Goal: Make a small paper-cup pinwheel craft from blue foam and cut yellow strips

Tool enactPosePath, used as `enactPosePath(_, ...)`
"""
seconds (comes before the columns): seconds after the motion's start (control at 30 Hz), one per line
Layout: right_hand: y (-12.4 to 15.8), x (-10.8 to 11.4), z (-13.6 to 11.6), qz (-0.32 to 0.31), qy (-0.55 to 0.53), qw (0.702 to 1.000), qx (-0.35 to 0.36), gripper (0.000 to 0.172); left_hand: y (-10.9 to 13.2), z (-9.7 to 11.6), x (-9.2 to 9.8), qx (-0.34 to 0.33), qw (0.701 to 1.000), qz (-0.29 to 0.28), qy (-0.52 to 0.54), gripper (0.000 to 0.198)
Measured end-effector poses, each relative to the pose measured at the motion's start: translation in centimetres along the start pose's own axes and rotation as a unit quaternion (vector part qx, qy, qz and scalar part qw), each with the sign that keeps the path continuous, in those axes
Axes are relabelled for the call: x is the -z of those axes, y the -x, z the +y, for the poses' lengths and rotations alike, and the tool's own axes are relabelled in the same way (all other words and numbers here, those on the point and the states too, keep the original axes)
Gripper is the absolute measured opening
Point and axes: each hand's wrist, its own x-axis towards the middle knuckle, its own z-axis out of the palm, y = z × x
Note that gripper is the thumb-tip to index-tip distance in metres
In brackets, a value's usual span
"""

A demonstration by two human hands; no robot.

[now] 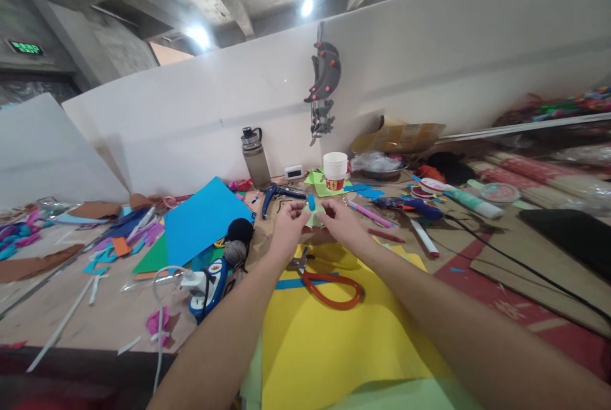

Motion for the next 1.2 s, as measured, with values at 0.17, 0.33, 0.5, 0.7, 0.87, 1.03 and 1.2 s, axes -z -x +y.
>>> enactPosePath(0.17,-0.2,-0.1,0.4,-0.005,-0.032,0.999,-0.020,0.014,0.1,0.1,-0.1,0.029,0.999,-0.014,-0.006,0.039)
enactPosePath(0.33,-0.2,0.0,0.3,-0.020,-0.064,0.997,-0.031,0.016,-0.1,0.1,0.1,0.029,0.999,-0.035,-0.018,0.034)
enactPosePath(0.5,0.0,0.1,-0.1,-0.029,-0.080,0.996,-0.026,0.012,-0.1,-0.2,0.1,-0.031,0.997,-0.025,-0.071,0.026)
enactPosePath(0.7,0.2,0.4,-0.7,-0.010,-0.067,0.997,0.038,0.010,0.7,0.4,0.3,-0.196,0.953,0.022,-0.231,0.008)
enactPosePath(0.87,0.5,0.6,-1.1,0.008,-0.023,0.995,0.100,0.011,1.0,0.9,0.3,-0.232,0.949,0.020,-0.213,0.008)
enactPosePath(1.03,0.6,0.6,-1.5,0.009,-0.019,0.996,0.089,0.014,0.8,0.9,-0.1,-0.175,0.968,0.017,-0.181,0.009)
enactPosePath(1.2,0.5,0.3,-1.6,-0.020,-0.063,0.998,0.012,0.018,0.1,0.3,-0.1,-0.028,0.999,0.002,-0.043,0.025)
